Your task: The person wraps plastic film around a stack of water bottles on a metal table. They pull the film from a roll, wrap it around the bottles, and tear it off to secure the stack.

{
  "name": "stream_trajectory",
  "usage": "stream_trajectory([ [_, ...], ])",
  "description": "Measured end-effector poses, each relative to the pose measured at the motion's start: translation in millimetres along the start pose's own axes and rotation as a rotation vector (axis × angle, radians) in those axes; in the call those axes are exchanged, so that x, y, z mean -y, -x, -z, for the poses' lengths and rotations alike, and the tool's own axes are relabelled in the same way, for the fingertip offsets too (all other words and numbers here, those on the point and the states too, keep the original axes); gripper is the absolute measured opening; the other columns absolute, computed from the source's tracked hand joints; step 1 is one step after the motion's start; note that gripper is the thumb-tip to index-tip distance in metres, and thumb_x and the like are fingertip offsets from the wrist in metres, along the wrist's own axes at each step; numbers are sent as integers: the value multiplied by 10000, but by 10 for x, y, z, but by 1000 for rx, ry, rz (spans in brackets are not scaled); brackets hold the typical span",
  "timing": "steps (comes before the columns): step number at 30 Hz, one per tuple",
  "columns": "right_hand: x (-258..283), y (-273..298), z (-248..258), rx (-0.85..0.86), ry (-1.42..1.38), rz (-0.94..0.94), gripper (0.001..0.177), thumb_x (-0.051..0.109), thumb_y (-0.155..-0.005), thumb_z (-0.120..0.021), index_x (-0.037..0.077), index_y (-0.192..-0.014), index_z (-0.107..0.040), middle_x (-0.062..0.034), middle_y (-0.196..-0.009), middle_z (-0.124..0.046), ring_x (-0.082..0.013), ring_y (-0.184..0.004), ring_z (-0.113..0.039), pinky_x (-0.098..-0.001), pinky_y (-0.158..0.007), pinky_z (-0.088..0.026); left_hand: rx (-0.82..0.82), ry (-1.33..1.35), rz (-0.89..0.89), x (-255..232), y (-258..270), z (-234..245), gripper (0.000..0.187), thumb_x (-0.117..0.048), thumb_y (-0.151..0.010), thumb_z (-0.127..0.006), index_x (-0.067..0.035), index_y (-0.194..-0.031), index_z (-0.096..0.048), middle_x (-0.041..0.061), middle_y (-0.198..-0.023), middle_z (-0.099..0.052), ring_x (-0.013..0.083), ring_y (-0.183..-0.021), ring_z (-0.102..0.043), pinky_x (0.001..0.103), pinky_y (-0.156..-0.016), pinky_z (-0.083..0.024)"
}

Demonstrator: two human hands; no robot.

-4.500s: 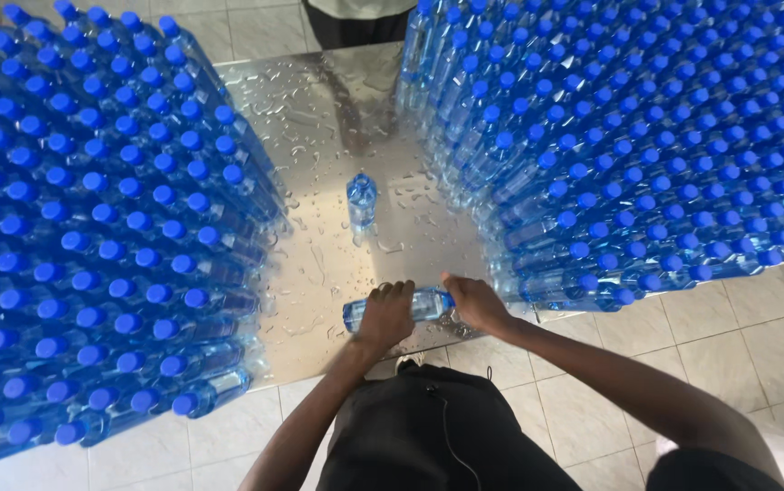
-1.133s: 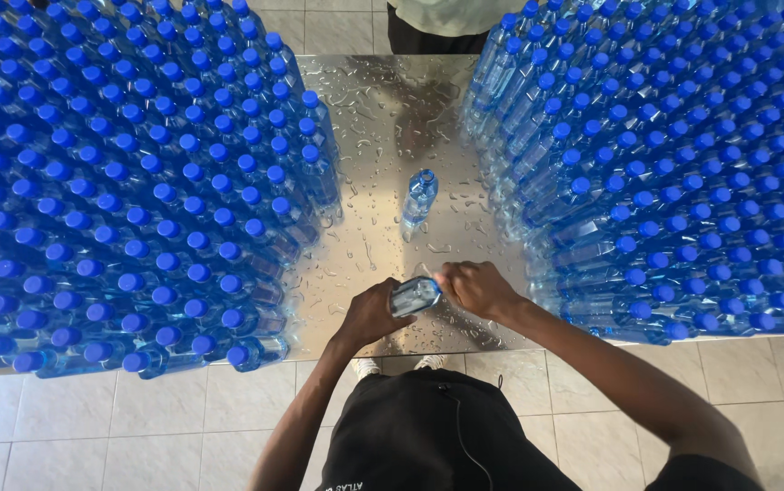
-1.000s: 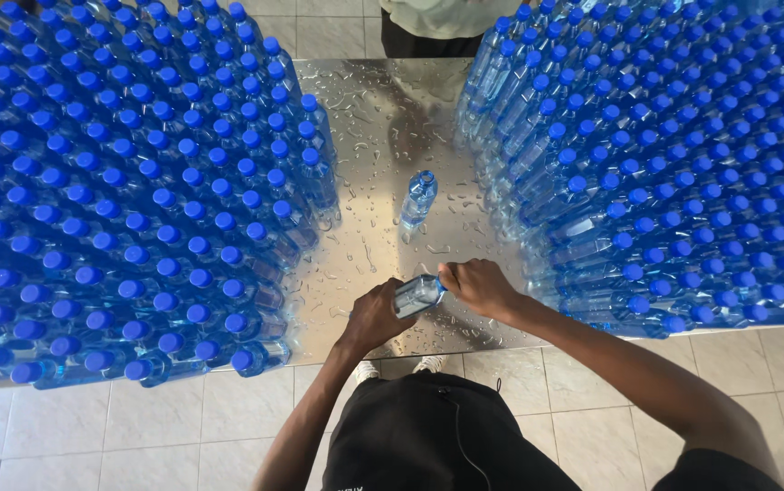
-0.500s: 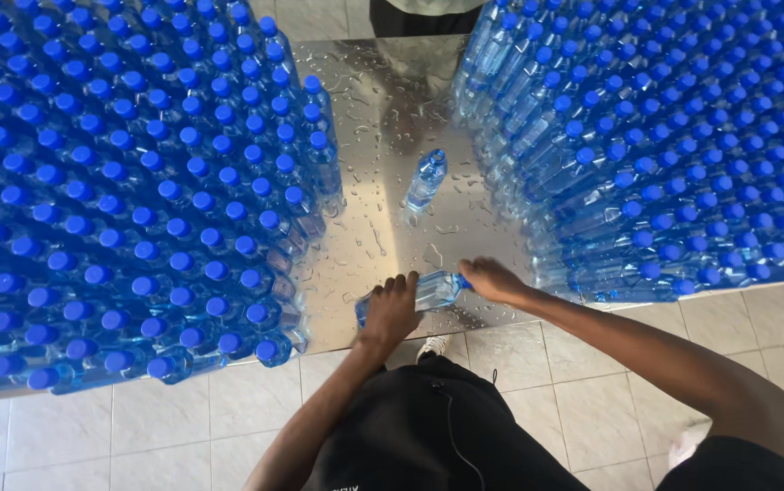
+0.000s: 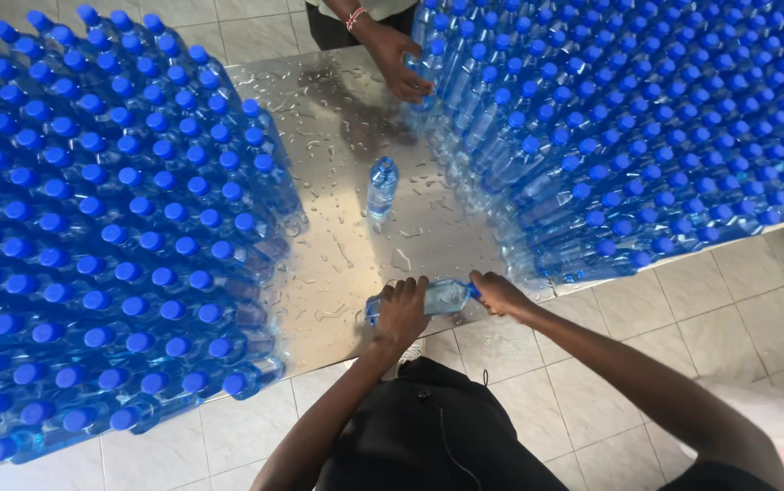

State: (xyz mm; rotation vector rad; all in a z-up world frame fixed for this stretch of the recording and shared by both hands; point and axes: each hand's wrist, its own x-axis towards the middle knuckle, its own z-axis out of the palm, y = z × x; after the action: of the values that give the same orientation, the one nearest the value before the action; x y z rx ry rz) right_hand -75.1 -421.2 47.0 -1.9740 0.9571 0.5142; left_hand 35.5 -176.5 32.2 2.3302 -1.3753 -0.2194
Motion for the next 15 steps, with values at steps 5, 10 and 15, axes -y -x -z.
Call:
stream_trajectory([
  [5,747,668,661,-88,88,149,383,542,-1152,-444,190,-1180,-592,-105,-628,-721,-349,-643,-765,-486,-596,-586,-52,181,57,-381,-437,192,718,-269,-853,-908,-103,-1422,-501,173,-1128,-685,410,-1087,-729,578,-987,-567],
  [10,854,439,1153,-335,400,357,325,468,-1133,-545,187,-1278,-616,-258,-908,-785,-473,-915,-791,-591,-772,-616,9,435,150,-642,-1098,368,1023,-401,-829,-932,-83,-1588,-323,248,-1431,-537,469,-1333,-607,618,-1168,-491],
  [15,575,-284,1519,-704,752,569,388,552,-1122,-576,189,-1206,-686,-121,-905,-814,-305,-805,-820,-471,-707,-654,62,492,215,-663,-929,826,1076,-227,-944,-853,-101,-1754,-157,303,-1703,-306,541,-1483,-506,639,-1233,-492],
])
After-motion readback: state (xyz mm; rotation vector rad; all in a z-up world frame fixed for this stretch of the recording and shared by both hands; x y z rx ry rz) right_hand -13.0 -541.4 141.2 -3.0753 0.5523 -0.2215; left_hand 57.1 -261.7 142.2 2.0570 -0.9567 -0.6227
